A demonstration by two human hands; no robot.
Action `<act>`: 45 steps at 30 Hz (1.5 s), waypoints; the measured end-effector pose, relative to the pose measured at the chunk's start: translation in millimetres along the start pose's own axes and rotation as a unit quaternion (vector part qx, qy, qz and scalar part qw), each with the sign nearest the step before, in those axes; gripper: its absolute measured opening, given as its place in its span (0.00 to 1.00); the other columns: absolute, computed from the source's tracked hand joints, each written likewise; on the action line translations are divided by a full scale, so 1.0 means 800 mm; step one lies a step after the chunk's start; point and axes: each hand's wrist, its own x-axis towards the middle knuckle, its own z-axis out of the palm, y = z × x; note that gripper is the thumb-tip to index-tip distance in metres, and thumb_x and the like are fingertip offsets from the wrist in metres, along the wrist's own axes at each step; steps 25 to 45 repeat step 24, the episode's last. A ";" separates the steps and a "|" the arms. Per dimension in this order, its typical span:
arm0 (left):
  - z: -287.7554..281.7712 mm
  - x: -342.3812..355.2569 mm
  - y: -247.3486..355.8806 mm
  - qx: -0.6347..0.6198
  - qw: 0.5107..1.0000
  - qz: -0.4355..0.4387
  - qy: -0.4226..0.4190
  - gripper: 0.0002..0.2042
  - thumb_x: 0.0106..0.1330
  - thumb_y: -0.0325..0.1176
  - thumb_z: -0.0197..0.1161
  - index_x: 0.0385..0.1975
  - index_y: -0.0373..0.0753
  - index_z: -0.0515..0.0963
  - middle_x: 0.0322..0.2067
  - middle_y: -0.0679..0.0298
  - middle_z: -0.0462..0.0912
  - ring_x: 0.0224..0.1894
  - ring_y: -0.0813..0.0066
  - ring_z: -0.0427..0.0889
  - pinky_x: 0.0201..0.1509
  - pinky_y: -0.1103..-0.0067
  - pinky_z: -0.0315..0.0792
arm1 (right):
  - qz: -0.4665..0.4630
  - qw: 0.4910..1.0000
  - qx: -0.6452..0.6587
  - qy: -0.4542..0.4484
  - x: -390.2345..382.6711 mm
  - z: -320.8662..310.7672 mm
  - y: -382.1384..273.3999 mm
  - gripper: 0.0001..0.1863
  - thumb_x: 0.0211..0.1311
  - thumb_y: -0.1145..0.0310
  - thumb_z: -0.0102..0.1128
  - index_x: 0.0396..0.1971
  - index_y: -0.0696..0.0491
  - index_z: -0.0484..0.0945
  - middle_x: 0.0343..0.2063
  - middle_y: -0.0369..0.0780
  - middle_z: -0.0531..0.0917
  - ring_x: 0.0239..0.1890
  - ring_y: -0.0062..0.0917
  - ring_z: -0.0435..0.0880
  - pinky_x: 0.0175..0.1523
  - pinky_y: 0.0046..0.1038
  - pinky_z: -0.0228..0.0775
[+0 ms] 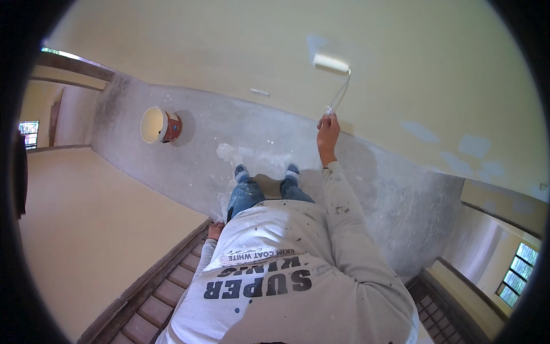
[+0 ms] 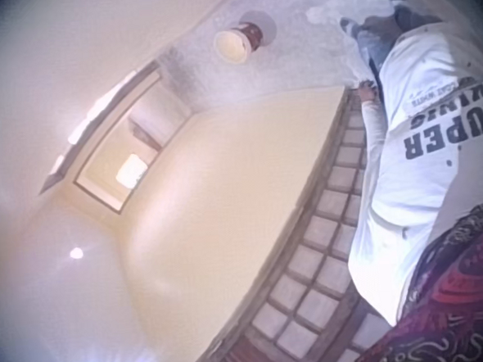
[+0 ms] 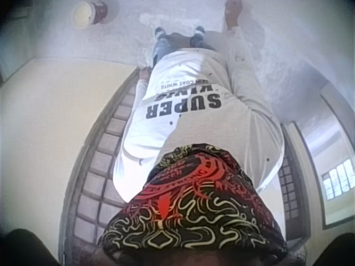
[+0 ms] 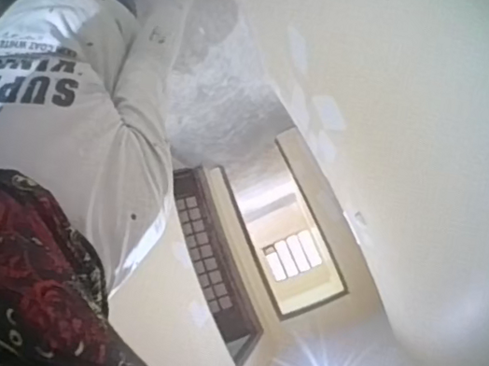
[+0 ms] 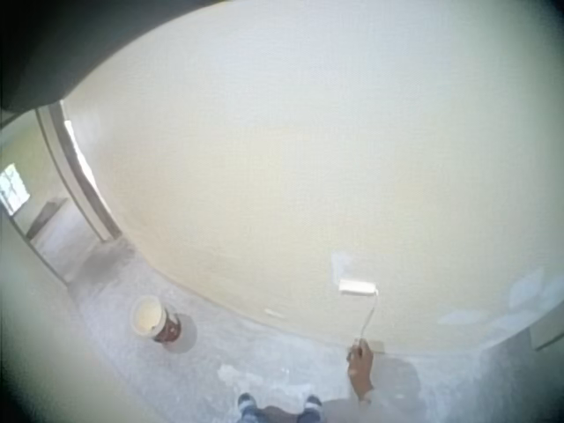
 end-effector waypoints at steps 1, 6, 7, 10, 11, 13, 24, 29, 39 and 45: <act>-0.003 -0.003 -0.015 -0.010 1.000 -0.015 -0.002 0.09 0.70 0.37 0.58 0.40 0.40 0.81 0.33 0.61 0.88 0.29 0.71 0.85 0.29 0.73 0.77 | -0.025 1.000 -0.011 -0.004 0.003 0.009 -0.017 0.19 0.77 0.69 0.50 0.61 0.59 0.74 0.23 0.32 0.73 0.25 0.15 0.69 0.29 0.22 0.64; 0.006 0.005 -0.029 -0.081 0.997 -0.009 0.013 0.12 0.70 0.38 0.58 0.45 0.39 0.80 0.34 0.60 0.88 0.30 0.70 0.85 0.29 0.73 0.77 | -0.092 0.995 -0.028 0.013 0.011 0.031 -0.080 0.19 0.77 0.68 0.49 0.61 0.58 0.75 0.23 0.32 0.73 0.24 0.15 0.69 0.30 0.22 0.64; 0.003 0.016 -0.028 -0.077 0.997 -0.013 0.018 0.13 0.70 0.38 0.58 0.48 0.39 0.79 0.35 0.60 0.87 0.31 0.70 0.85 0.30 0.73 0.77 | -0.083 0.996 -0.037 0.008 0.013 0.033 -0.084 0.18 0.77 0.68 0.49 0.60 0.59 0.75 0.23 0.32 0.73 0.25 0.16 0.68 0.31 0.23 0.65; -0.001 0.038 -0.011 -0.131 0.988 -0.073 0.034 0.17 0.70 0.39 0.58 0.55 0.38 0.77 0.39 0.59 0.87 0.34 0.68 0.86 0.31 0.74 0.77 | -0.042 0.999 -0.020 -0.004 0.022 0.028 -0.041 0.18 0.77 0.69 0.49 0.60 0.60 0.75 0.24 0.32 0.73 0.25 0.16 0.68 0.31 0.22 0.66; 0.001 0.046 0.017 -0.162 0.979 -0.122 0.032 0.19 0.70 0.39 0.58 0.57 0.37 0.76 0.40 0.59 0.87 0.35 0.67 0.86 0.32 0.74 0.77 | -0.032 0.999 -0.012 -0.008 0.026 0.024 -0.012 0.17 0.77 0.69 0.50 0.60 0.59 0.75 0.24 0.32 0.73 0.25 0.15 0.69 0.31 0.22 0.66; -0.002 0.042 0.048 -0.196 0.963 -0.185 0.031 0.20 0.70 0.39 0.58 0.59 0.37 0.75 0.42 0.59 0.87 0.37 0.66 0.86 0.33 0.74 0.77 | 0.032 0.999 0.031 -0.013 0.019 0.018 0.037 0.17 0.77 0.70 0.50 0.59 0.59 0.75 0.25 0.32 0.73 0.26 0.15 0.69 0.31 0.21 0.66; -0.012 0.033 0.018 -0.066 0.992 -0.107 0.010 0.18 0.65 0.38 0.62 0.54 0.41 0.80 0.47 0.57 0.87 0.46 0.61 0.85 0.48 0.71 0.78 | -0.062 0.998 -0.009 -0.016 0.025 0.063 -0.075 0.19 0.77 0.70 0.51 0.63 0.58 0.73 0.26 0.33 0.74 0.27 0.16 0.71 0.33 0.23 0.69; -0.012 0.033 0.018 -0.066 0.992 -0.107 0.010 0.18 0.65 0.38 0.62 0.54 0.41 0.80 0.47 0.57 0.87 0.46 0.61 0.85 0.48 0.71 0.78 | -0.062 0.998 -0.009 -0.016 0.025 0.063 -0.075 0.19 0.77 0.70 0.51 0.63 0.58 0.73 0.26 0.33 0.74 0.27 0.16 0.71 0.33 0.23 0.69; -0.012 0.033 0.018 -0.066 0.992 -0.107 0.010 0.18 0.65 0.38 0.62 0.54 0.41 0.80 0.47 0.57 0.87 0.46 0.61 0.85 0.48 0.71 0.78 | -0.062 0.998 -0.009 -0.016 0.025 0.063 -0.075 0.19 0.77 0.70 0.51 0.63 0.58 0.73 0.26 0.33 0.74 0.27 0.16 0.71 0.33 0.23 0.69; -0.012 0.033 0.018 -0.066 0.992 -0.107 0.010 0.18 0.65 0.38 0.62 0.54 0.41 0.80 0.47 0.57 0.87 0.46 0.61 0.85 0.48 0.71 0.78 | -0.062 0.998 -0.009 -0.016 0.025 0.063 -0.075 0.19 0.77 0.70 0.51 0.63 0.58 0.73 0.26 0.33 0.74 0.27 0.16 0.71 0.33 0.23 0.69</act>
